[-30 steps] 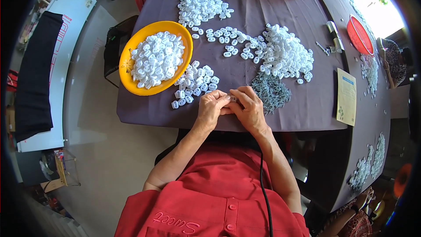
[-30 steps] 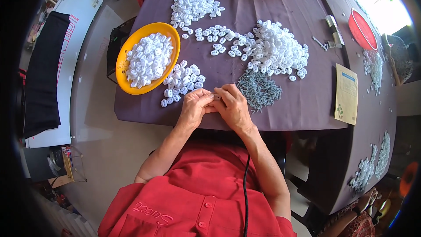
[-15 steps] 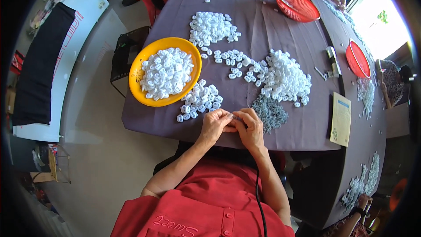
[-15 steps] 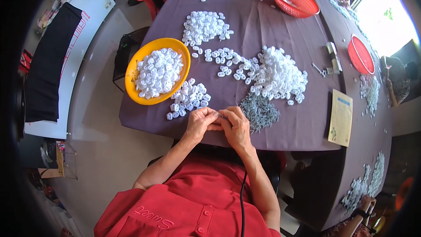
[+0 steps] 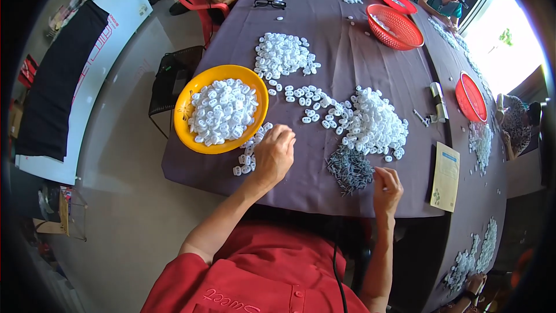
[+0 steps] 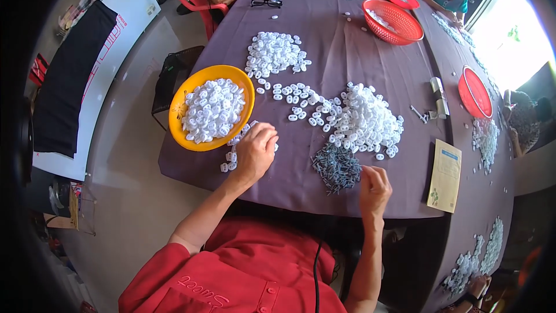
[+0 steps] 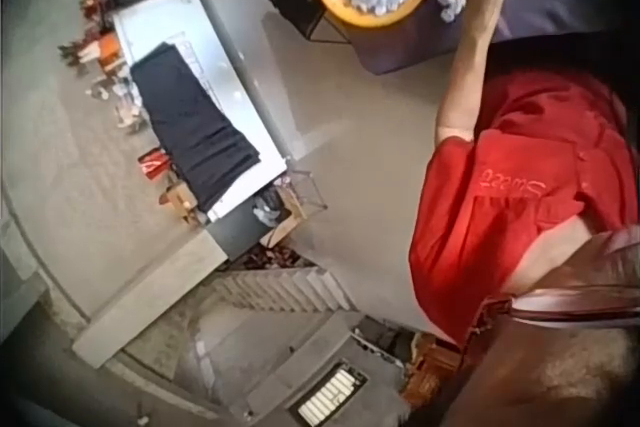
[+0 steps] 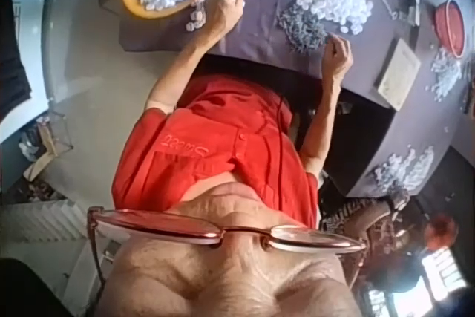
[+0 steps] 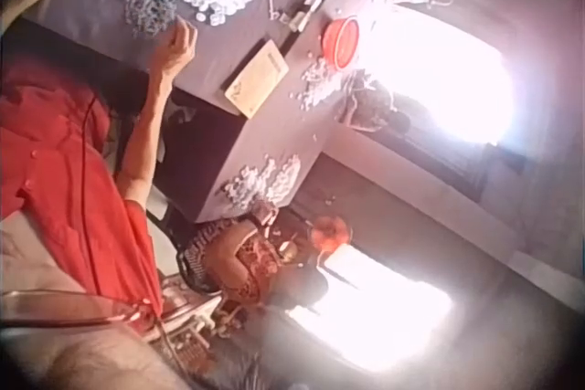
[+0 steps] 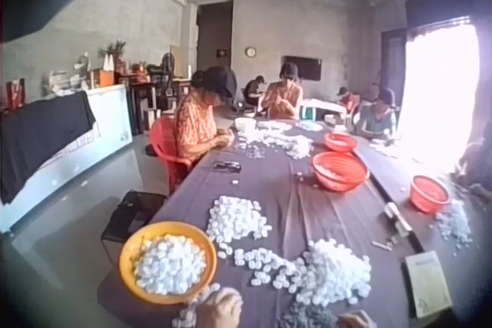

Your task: The person assembles plastic cord locks by taking plastic toggle pieces and springs from the table and pressing them together by hand.

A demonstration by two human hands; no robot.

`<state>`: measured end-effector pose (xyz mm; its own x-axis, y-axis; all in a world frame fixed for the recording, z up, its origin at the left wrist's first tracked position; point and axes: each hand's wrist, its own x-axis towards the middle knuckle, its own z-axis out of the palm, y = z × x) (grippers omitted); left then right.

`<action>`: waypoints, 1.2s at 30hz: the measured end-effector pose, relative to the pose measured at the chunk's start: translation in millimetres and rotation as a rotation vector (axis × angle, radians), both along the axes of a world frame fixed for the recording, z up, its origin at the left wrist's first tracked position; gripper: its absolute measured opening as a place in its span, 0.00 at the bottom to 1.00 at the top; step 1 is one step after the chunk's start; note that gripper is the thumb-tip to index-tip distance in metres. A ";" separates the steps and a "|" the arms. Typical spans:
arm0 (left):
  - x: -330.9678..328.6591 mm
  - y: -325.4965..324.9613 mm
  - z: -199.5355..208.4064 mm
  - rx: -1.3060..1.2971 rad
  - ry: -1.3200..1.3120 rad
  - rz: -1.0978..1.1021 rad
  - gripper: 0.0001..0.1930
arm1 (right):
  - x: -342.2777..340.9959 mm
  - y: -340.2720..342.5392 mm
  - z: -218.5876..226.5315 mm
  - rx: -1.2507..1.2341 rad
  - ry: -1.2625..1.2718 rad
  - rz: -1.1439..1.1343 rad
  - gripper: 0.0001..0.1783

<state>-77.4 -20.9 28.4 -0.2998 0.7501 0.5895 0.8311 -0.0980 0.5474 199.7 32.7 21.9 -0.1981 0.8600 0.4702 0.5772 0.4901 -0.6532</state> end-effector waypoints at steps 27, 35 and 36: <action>-13.0 78.8 -33.1 -0.241 0.003 -0.151 0.05 | 22.0 5.4 -14.6 -0.031 0.023 -0.166 0.05; -28.0 91.3 -31.5 -0.213 -0.059 -0.098 0.07 | 20.4 5.1 -12.6 -0.053 0.025 -0.165 0.05; -26.9 93.8 -30.3 -0.221 -0.034 -0.101 0.07 | 20.4 4.9 -12.3 -0.048 0.026 -0.163 0.05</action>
<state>-104.3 72.9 -2.0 -0.2333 0.8871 0.3983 0.8038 -0.0546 0.5923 220.1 37.6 9.7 -0.0424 0.9014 0.4309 0.6295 0.3590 -0.6891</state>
